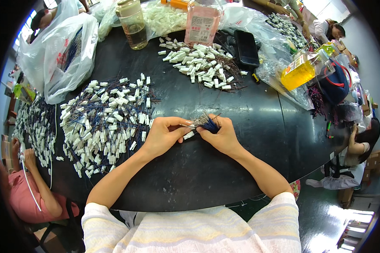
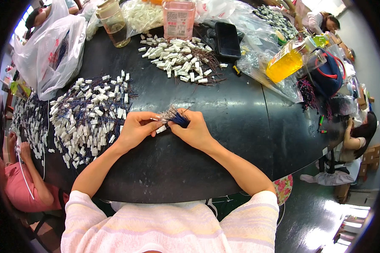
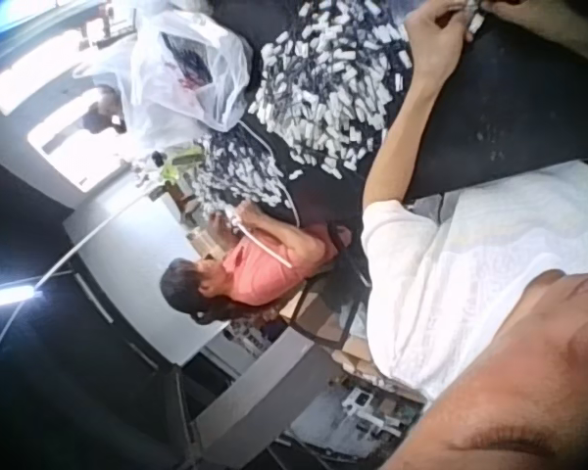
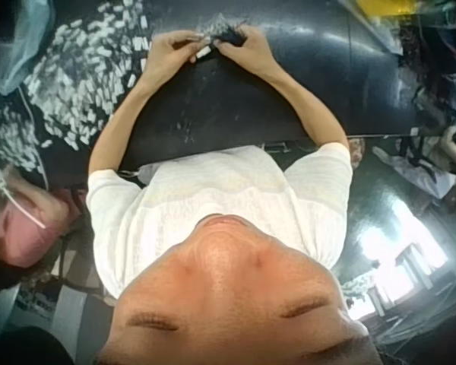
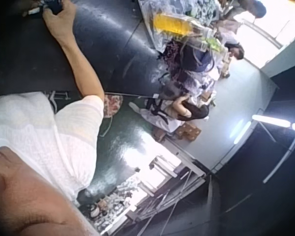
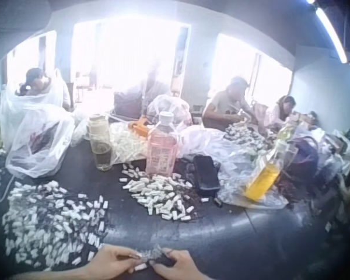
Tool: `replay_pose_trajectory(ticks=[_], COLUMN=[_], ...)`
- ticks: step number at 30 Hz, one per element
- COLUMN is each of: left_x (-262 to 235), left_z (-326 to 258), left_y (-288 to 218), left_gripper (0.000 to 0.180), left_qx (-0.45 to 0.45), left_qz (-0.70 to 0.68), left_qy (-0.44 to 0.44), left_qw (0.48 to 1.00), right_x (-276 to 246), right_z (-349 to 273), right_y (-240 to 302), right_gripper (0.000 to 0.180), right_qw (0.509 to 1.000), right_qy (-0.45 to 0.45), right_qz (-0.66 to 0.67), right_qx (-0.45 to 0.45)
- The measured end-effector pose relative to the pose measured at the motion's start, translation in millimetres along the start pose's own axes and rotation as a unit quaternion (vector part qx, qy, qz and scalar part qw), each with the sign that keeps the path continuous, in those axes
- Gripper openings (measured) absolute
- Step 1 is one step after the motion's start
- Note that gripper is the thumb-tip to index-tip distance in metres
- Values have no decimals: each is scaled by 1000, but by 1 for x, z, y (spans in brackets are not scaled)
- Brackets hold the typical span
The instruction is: The person assembles small white electronic components with wired ends by hand, pulling them from plastic bags and arranging them on a table.
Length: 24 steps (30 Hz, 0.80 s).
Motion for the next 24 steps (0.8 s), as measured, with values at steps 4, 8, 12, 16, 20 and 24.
replay_pose_trajectory(ticks=[4,8,12,16,20,24], left_x=[-9,-36,-30,-48,-44,-33], left_z=[31,88,112,103,56,5], left_y=[-34,-54,-38,-28,-22,-16], left_gripper=[24,25,28,21,12,7], left_qx=[20,217,132,98,6,-13], left_qz=[111,352,498,391,146,60], left_qy=[65,-129,-190,-184,-103,-92], left_qw=[991,901,836,896,984,994], right_x=[-16,-14,-10,-17,-22,-15], right_z=[-3,-3,-1,-3,-3,0], right_y=[-14,-12,-17,-19,-14,-15], right_gripper=[11,9,10,11,9,9], right_qw=[990,981,977,966,978,989], right_qy=[-53,-71,-76,-87,-98,-86], right_qz=[121,160,180,217,171,104], right_qx=[47,85,85,106,68,66])
Point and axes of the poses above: each hand's wrist, its own z-axis towards the middle knuckle, its own x-axis out of the palm, y = z × x, the point moved 8 cm from there along z, towards the middle knuckle, and after that the axes turned 6 degrees about x, right-handed, at the moved point
